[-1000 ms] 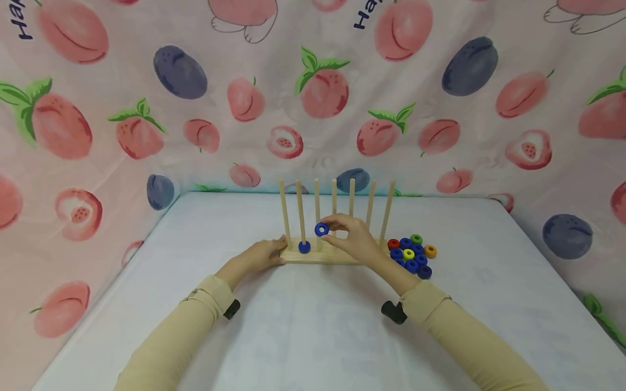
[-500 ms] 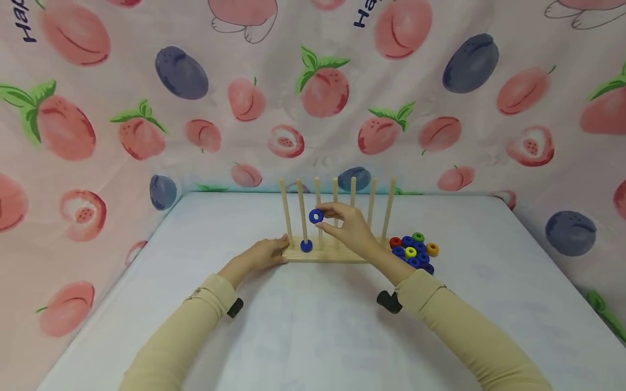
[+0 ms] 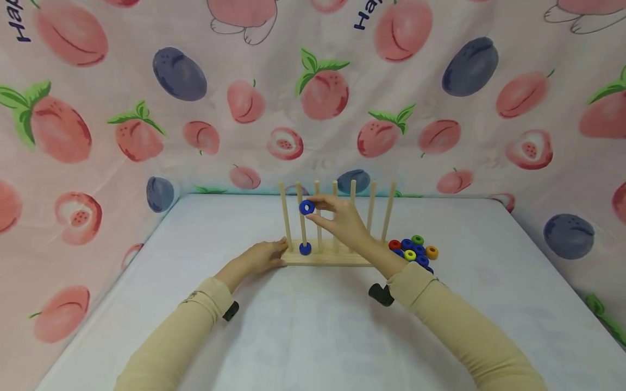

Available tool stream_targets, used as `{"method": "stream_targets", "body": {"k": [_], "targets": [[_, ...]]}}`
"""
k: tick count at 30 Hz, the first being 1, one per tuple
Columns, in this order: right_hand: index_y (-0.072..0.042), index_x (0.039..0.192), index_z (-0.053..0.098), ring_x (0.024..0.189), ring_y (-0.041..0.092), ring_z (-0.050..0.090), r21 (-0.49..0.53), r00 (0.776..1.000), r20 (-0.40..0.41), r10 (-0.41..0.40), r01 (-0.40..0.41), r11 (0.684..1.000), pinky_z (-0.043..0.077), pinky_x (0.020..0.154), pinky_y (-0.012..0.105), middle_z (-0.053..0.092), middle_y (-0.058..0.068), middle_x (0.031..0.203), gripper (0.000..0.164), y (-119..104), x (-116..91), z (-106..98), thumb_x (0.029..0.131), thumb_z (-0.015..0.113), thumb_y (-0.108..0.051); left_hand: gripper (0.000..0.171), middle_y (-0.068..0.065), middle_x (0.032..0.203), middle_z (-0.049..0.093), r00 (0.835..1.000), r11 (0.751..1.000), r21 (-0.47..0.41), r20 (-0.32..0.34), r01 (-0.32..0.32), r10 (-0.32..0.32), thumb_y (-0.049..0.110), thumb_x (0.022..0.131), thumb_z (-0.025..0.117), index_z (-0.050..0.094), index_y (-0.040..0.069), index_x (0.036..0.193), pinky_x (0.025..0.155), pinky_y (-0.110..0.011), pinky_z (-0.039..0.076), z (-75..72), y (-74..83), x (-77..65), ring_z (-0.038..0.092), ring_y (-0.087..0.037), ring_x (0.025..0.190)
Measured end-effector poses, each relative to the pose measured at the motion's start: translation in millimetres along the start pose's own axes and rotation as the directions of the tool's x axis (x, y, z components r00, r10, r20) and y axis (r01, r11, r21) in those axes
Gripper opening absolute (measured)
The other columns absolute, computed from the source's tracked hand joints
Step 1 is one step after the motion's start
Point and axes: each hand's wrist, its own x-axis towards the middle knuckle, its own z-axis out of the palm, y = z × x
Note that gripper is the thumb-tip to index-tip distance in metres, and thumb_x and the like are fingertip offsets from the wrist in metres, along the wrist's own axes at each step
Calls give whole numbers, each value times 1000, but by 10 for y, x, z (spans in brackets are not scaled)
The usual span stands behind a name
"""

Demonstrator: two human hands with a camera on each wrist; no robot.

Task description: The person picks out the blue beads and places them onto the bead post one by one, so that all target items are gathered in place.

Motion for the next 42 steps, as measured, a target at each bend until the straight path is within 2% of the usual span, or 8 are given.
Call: {"method": "stream_targets", "body": {"k": [8,19,27,31,37,42], "targets": [[4,117,61,105,29,66,-7,1000,7,-14,14,1000,54,92,37,66,18,116,34,-83,80,-43,85,68,-7,59,-16,149,32,1000,999,38,-7,-12,12,31,94,57,37,5,143,108,-52,36,11,-1,-21,42,-40,130],[4,113,63,98,26,67,-90,991,-64,-121,115,989,54,90,34,69,17,109,34,-140,178,-85,83,71,-7,58,-14,151,31,1000,1000,23,14,13,-13,32,95,55,37,6,143,108,-59,31,12,22,-58,34,-44,134],[4,113,63,101,26,66,-104,982,-74,-174,166,981,54,90,33,68,17,112,33,-177,242,-123,83,71,-9,59,-12,150,32,1000,999,47,-1,-2,2,32,93,58,38,6,143,110,-54,33,44,-22,-8,36,-39,135],[3,112,65,99,26,66,-145,979,-84,-188,174,974,55,88,36,69,16,110,33,-182,267,-124,83,72,-10,61,-11,151,31,1000,999,38,11,3,-3,34,93,58,36,8,144,110,-53,32,50,-26,-8,35,-38,136],[2,113,65,95,24,64,-204,978,-75,-197,178,963,54,84,37,70,15,108,34,-181,349,-124,83,72,-12,60,-14,149,33,1000,999,47,-3,-26,26,32,93,58,38,4,142,109,-54,34,30,-1,-28,37,-41,134],[1,117,63,95,24,63,-224,986,-45,-158,144,964,54,83,36,69,14,110,35,-195,408,-132,85,69,-14,60,-16,149,33,1000,1000,24,-5,-18,18,30,94,56,35,2,143,110,-54,32,26,17,-50,35,-41,135]]}}
